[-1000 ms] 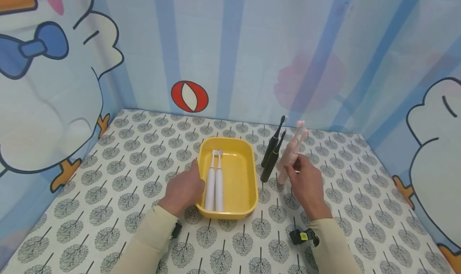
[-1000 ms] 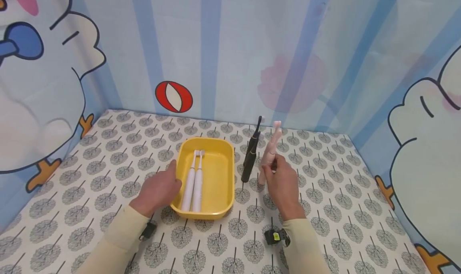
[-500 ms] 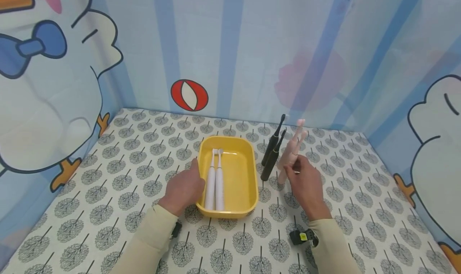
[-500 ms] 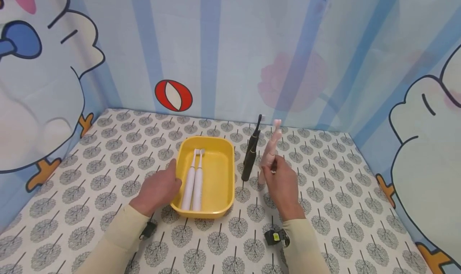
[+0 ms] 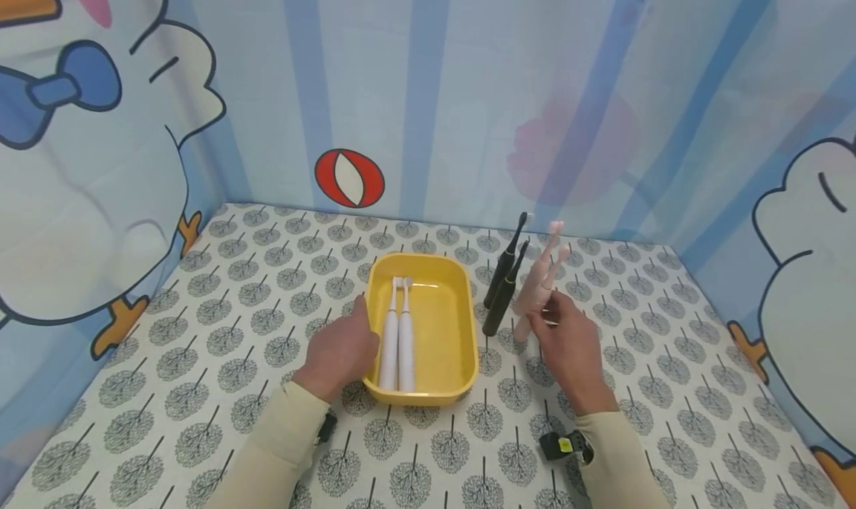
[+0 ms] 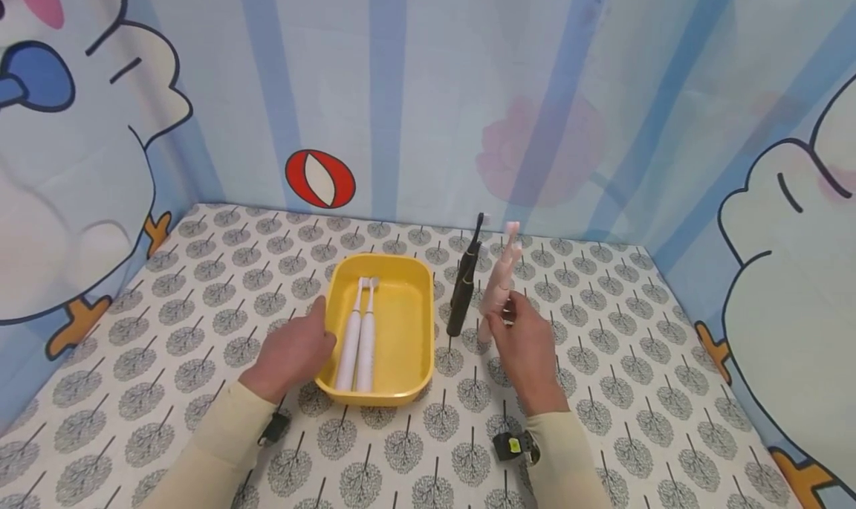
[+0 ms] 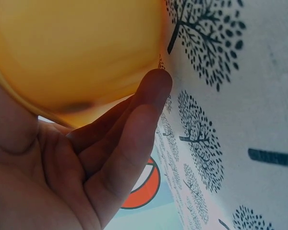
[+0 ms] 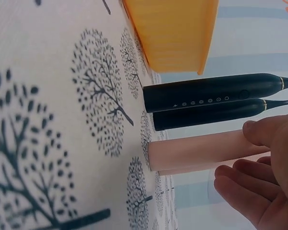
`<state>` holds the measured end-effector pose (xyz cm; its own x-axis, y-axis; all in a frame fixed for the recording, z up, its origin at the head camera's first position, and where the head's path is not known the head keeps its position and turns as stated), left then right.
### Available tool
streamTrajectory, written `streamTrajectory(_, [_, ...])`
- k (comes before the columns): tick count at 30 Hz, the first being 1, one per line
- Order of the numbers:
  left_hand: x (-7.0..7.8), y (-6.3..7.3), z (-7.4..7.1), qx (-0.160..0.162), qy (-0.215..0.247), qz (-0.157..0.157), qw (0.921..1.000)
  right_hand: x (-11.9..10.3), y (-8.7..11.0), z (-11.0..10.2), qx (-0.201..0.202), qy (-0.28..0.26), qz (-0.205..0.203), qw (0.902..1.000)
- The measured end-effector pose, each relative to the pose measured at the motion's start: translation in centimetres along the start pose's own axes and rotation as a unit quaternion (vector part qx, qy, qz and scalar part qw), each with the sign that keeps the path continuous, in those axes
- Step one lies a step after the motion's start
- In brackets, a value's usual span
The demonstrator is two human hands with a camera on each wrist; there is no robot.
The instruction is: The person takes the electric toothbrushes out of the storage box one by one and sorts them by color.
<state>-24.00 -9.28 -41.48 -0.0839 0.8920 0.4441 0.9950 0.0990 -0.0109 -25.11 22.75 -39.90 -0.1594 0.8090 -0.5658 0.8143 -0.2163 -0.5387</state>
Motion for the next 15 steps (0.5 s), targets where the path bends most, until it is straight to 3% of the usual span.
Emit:
streamTrajectory(8, [0.0,-0.1,0.1,0.008,-0.009,0.01,0.9999,0.0,0.4,-1.2,0.0,0.008,0.02,0.9998])
streamTrajectory(15, [0.0,-0.1,0.3,0.006,-0.012,0.011,0.9999,-0.4,0.9,-2.3,0.024,0.019,0.009,0.9995])
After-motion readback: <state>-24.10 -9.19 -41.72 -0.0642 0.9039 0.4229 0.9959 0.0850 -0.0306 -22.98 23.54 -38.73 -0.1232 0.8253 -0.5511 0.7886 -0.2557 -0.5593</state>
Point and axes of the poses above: each hand's wrist, its own y-axis away from the middle knuckle, its own z-axis out of the palm, x = y × z, the point moved 5 cm from there along -y, towards the middle knuckle, and after that the axes turned 15 degrees about x, right-handed, at the moved point
